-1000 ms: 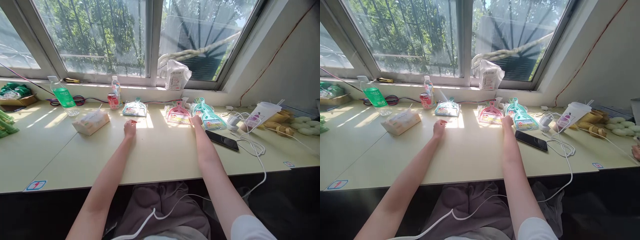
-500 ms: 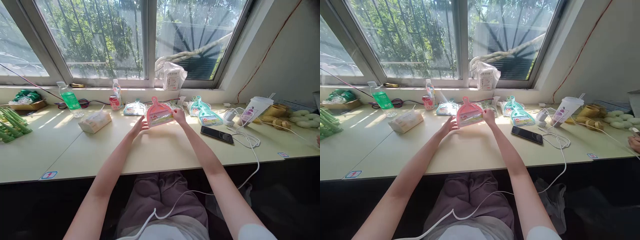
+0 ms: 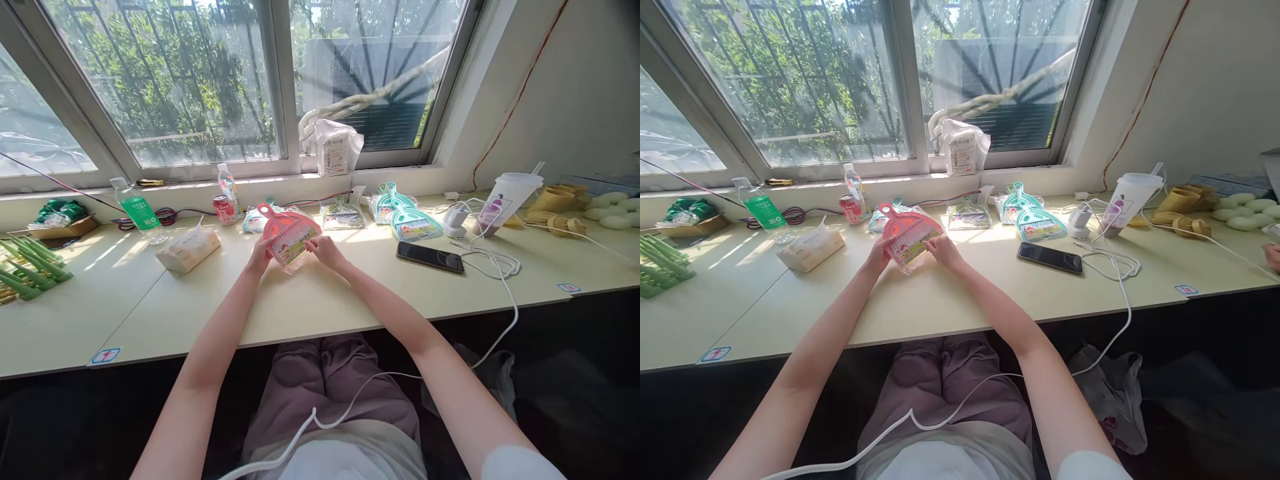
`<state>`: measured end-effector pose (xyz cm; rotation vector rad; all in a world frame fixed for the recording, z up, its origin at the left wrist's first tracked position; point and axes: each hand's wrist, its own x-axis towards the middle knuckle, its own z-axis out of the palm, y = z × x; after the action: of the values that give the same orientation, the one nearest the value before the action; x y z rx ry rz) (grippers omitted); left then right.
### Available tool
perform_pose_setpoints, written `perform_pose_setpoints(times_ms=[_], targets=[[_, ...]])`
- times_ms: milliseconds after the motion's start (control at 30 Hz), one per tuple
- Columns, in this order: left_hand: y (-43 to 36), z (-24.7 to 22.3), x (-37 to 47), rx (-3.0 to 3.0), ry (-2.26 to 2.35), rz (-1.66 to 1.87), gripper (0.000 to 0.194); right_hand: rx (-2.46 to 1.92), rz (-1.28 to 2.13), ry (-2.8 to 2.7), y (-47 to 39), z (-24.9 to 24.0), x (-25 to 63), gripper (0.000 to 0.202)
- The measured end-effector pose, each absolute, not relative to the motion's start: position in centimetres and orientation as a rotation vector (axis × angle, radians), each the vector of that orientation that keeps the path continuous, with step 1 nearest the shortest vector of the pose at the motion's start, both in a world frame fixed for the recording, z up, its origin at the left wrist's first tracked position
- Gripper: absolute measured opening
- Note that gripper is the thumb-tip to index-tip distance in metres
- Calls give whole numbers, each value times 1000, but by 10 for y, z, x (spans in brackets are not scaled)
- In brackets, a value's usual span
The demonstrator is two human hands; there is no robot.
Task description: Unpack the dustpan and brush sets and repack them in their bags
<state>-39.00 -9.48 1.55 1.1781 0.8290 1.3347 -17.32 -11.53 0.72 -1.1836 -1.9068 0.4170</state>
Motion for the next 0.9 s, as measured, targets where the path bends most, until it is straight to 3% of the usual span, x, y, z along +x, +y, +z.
perform_pose_setpoints(times_ms=[67, 200, 433, 633, 767, 900], targets=[[-98, 18, -391, 1171, 846, 1357, 52, -1209, 687, -1709, -110, 1, -176, 40], [-102, 21, -394, 1202, 856, 1238, 46, -1033, 1149, -1316, -99, -7, -174, 21], [-104, 20, -393, 1297, 782, 841, 54, -850, 1382, -880, -99, -2, -168, 25], [-78, 19, -422, 927, 1053, 1374, 28, -933, 1302, -858, -93, 7, -143, 28], [-64, 24, -473, 677, 1348, 1811, 38, -880, 1219, -656, -86, 12, -119, 29], [-63, 21, -496, 858, 1542, 1707, 46, -770, 1139, -514, -85, 13, -112, 28]])
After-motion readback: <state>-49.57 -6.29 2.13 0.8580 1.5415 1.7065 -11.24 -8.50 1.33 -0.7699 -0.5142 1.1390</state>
